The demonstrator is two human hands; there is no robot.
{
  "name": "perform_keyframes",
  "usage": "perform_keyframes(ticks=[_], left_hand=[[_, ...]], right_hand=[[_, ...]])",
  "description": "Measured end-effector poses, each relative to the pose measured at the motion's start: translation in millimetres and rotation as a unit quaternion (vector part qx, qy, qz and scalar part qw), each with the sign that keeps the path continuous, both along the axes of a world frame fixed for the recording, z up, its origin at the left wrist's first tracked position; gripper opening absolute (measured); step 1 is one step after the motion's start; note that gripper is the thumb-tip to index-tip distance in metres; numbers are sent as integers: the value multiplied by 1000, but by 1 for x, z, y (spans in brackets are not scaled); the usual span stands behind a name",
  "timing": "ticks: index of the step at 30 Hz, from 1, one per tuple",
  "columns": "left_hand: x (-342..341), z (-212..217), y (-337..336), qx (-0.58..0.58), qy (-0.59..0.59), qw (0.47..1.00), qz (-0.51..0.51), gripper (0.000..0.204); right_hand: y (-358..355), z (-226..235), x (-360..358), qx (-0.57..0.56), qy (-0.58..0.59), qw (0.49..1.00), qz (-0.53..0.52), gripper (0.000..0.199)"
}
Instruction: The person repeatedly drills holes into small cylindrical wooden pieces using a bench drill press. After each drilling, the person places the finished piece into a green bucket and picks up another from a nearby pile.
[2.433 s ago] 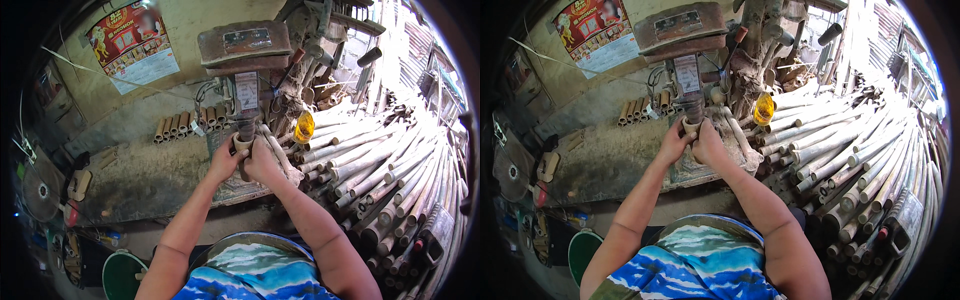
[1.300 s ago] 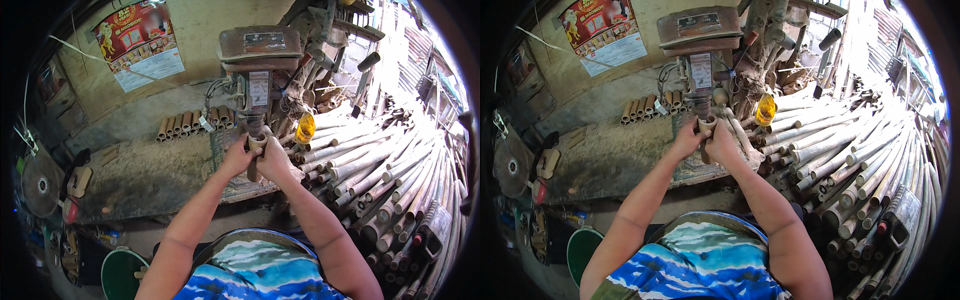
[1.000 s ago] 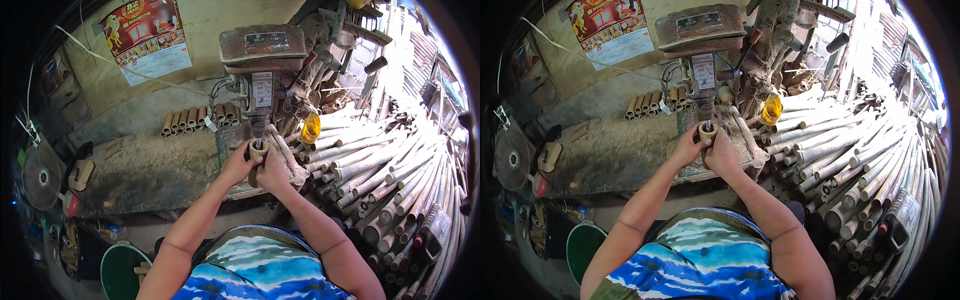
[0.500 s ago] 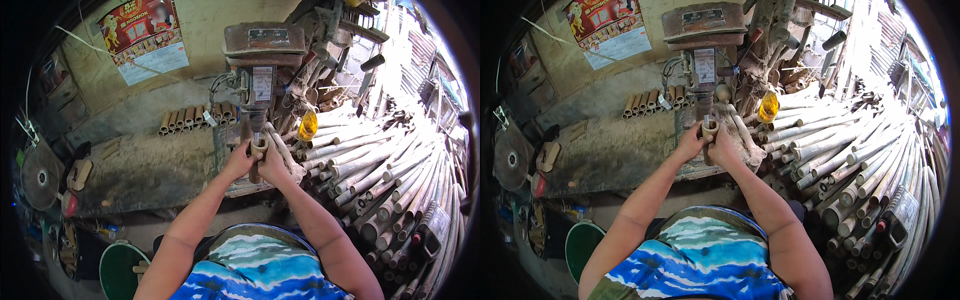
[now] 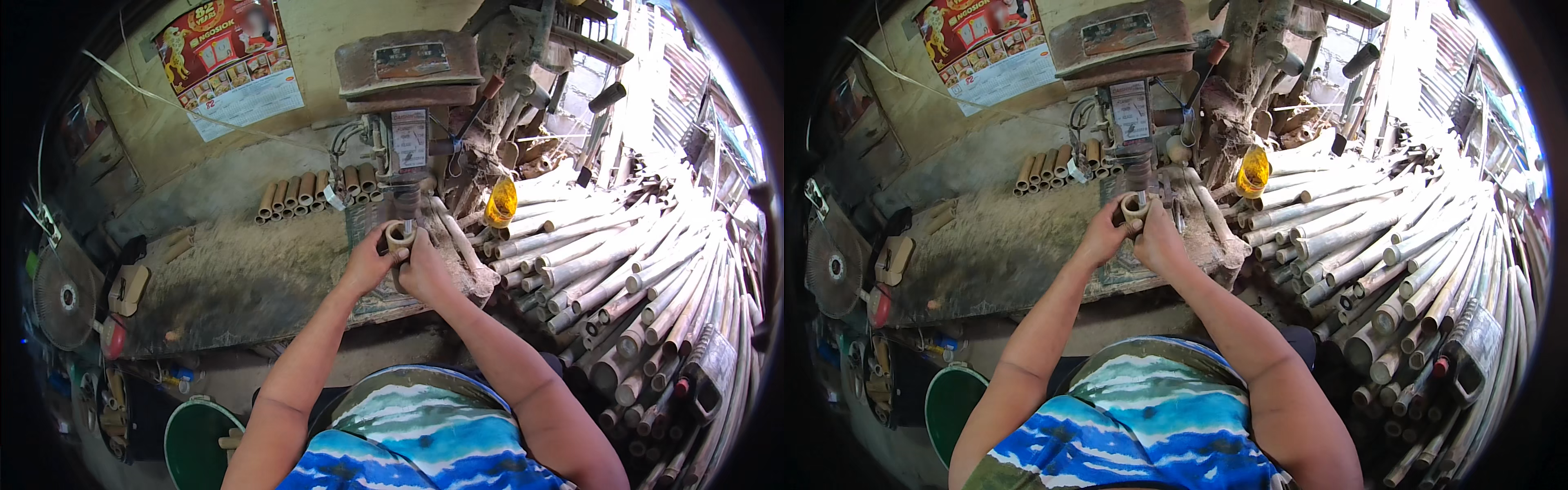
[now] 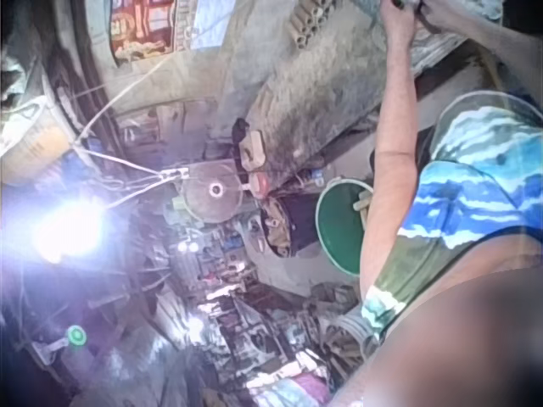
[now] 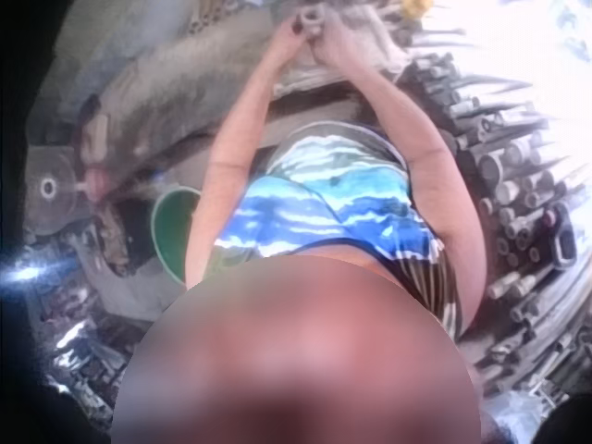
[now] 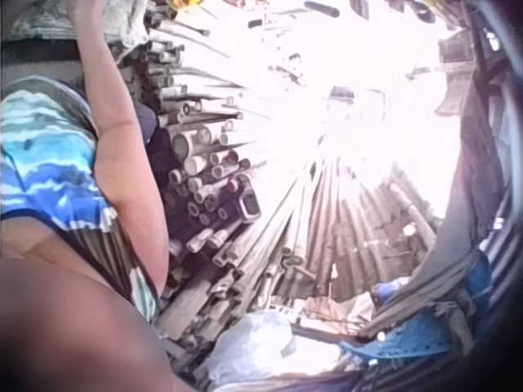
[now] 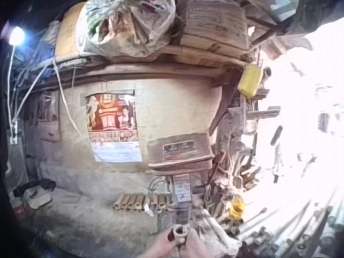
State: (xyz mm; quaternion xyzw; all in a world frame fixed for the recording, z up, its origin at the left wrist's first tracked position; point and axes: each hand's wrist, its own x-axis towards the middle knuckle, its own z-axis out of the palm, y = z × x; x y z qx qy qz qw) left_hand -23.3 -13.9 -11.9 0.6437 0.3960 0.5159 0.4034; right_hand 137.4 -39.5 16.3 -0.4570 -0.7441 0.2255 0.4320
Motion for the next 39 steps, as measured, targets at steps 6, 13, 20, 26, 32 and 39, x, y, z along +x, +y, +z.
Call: perform_keyframes(ticks=[6, 13, 20, 26, 32, 39], left_hand=[[20, 4, 24, 22, 70, 997, 8, 60], [27, 7, -13, -16, 150, 988, 30, 59], [2, -15, -14, -8, 84, 996, 8, 64], [4, -29, -26, 0, 224, 972, 75, 66], [28, -68, -78, -54, 236, 964, 108, 68], [53, -72, -97, 261, 259, 928, -62, 64]], right_hand=[[19, -2, 11, -5, 44, 999, -12, 34], [-3, -19, 18, -21, 58, 998, -3, 41], [-11, -27, 1, -44, 9, 999, -23, 41], [13, -64, 15, -78, 7, 994, 74, 54], [22, -131, 87, -566, 68, 804, 170, 72], [21, -165, 78, -606, 409, 654, 195, 35]])
